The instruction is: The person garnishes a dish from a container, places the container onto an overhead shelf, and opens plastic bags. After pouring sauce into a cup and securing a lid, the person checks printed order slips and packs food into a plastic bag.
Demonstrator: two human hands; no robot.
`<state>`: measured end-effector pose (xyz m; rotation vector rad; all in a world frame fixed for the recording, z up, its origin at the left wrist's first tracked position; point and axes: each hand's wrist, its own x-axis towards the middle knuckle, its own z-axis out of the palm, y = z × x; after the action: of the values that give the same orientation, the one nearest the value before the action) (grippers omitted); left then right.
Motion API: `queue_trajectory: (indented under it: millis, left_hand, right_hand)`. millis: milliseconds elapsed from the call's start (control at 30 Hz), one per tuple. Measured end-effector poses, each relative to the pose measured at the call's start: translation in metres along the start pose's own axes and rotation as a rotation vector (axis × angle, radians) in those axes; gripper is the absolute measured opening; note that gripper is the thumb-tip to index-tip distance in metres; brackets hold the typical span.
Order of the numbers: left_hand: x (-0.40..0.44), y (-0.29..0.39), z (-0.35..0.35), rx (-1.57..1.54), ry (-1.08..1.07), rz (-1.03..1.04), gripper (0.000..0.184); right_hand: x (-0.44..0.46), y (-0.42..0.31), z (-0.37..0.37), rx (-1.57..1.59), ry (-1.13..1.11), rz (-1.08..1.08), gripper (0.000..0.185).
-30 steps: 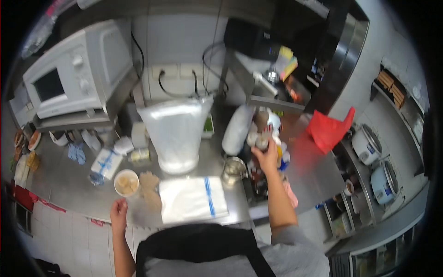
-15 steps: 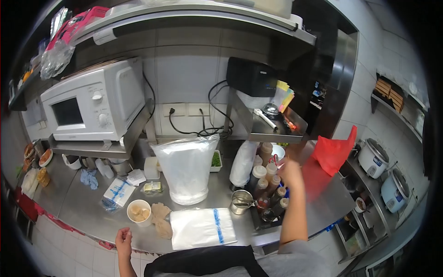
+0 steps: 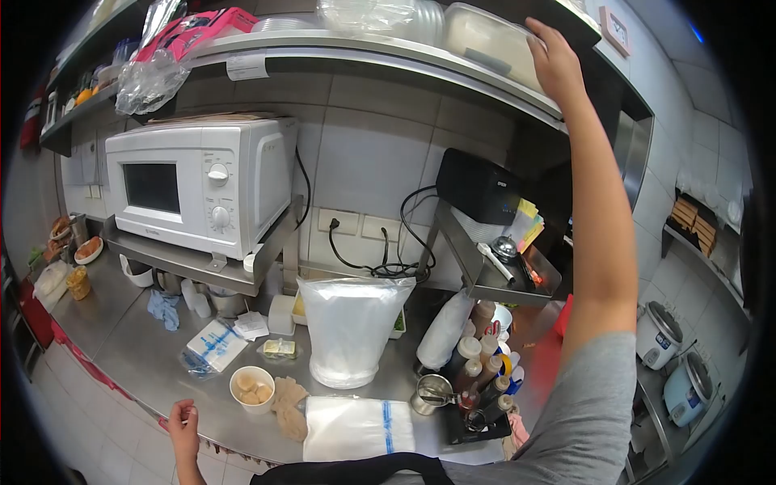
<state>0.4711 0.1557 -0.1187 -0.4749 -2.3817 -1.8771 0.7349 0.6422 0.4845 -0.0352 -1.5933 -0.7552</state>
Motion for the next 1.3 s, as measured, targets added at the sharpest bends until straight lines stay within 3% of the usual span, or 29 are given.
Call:
queue_trajectory:
  millis: [100, 200, 267, 300, 333, 400, 500, 567, 667, 767, 900, 967, 1000, 1033, 1067, 1100, 1233, 1300]
  left_hand:
    - [-0.011, 0.035, -0.012, -0.024, 0.002, -0.155, 0.019]
    - [0.006, -0.019, -0.019, -0.04, 0.024, 0.001, 0.019]
    - [0.003, -0.04, -0.026, 0.012, 0.002, 0.04, 0.02]
    - [0.007, -0.047, -0.025, 0.008, 0.014, 0.056, 0.021]
    - [0.009, -0.041, -0.026, 0.115, 0.023, 0.069, 0.022]
    - [0.016, 0.003, -0.027, 0.162, 0.032, 0.202, 0.026]
    - [0.019, 0.06, -0.032, 0.13, -0.031, 0.128, 0.028]
    - [0.019, 0.084, -0.042, 0.146, -0.084, 0.194, 0.027]
    - [0.021, 0.11, -0.055, 0.023, -0.176, 0.204, 0.028]
    - [0.019, 0.176, -0.066, 0.209, -0.226, 0.416, 0.03]
    - [0.031, 0.284, -0.059, 0.397, -0.245, 0.746, 0.033]
    - [0.033, 0.345, -0.039, 0.394, -0.201, 1.01, 0.035]
    - [0.029, 0.373, -0.028, 0.395, -0.176, 1.124, 0.036]
    - [0.029, 0.401, -0.016, 0.419, -0.155, 1.226, 0.039]
    - [0.033, 0.429, -0.001, 0.41, -0.099, 1.421, 0.04]
    - [0.039, 0.455, 0.016, 0.399, -0.039, 1.603, 0.041]
    - [0.035, 0.549, 0.084, 0.234, 0.202, 1.859, 0.047]
    - [0.028, 0.587, 0.113, 0.229, 0.023, 1.684, 0.063]
  right_hand:
    - [0.031, 0.039, 0.031, -0.26, -0.137, 0.247, 0.046]
    - [0.039, 0.059, 0.031, -0.418, -0.275, 0.372, 0.058]
    - [0.045, 0.085, 0.035, -0.416, -0.419, 0.334, 0.061]
    - [0.05, 0.087, 0.036, -0.355, -0.465, 0.239, 0.054]
    - [0.054, 0.125, 0.05, -0.211, -0.417, 0.108, 0.061]
    - [0.062, 0.107, 0.052, -0.206, -0.484, 0.131, 0.058]
    - [0.048, 0.03, 0.021, -0.418, -0.583, 0.218, 0.068]
    - [0.046, -0.004, 0.005, -0.48, -0.624, 0.269, 0.074]
    - [0.051, 0.035, 0.013, -0.223, -0.647, 0.137, 0.067]
    - [0.05, 0.052, 0.019, -0.122, -0.596, 0.028, 0.064]
    - [0.048, 0.097, 0.004, -0.298, -0.42, -0.018, 0.06]
    - [0.037, 0.055, -0.023, -0.442, -0.375, -0.036, 0.075]
    - [0.03, 0.055, -0.027, -0.459, -0.333, 0.029, 0.074]
    - [0.024, 0.006, -0.048, -0.421, -0.386, 0.184, 0.074]
    - [0.022, 0.033, -0.042, -0.259, -0.326, 0.077, 0.073]
    - [0.019, 0.023, -0.05, -0.3, -0.337, 0.093, 0.074]
    - [0.005, -0.011, -0.07, -0.379, -0.29, 0.116, 0.076]
    - [-0.004, -0.02, -0.075, -0.396, -0.258, 0.117, 0.076]
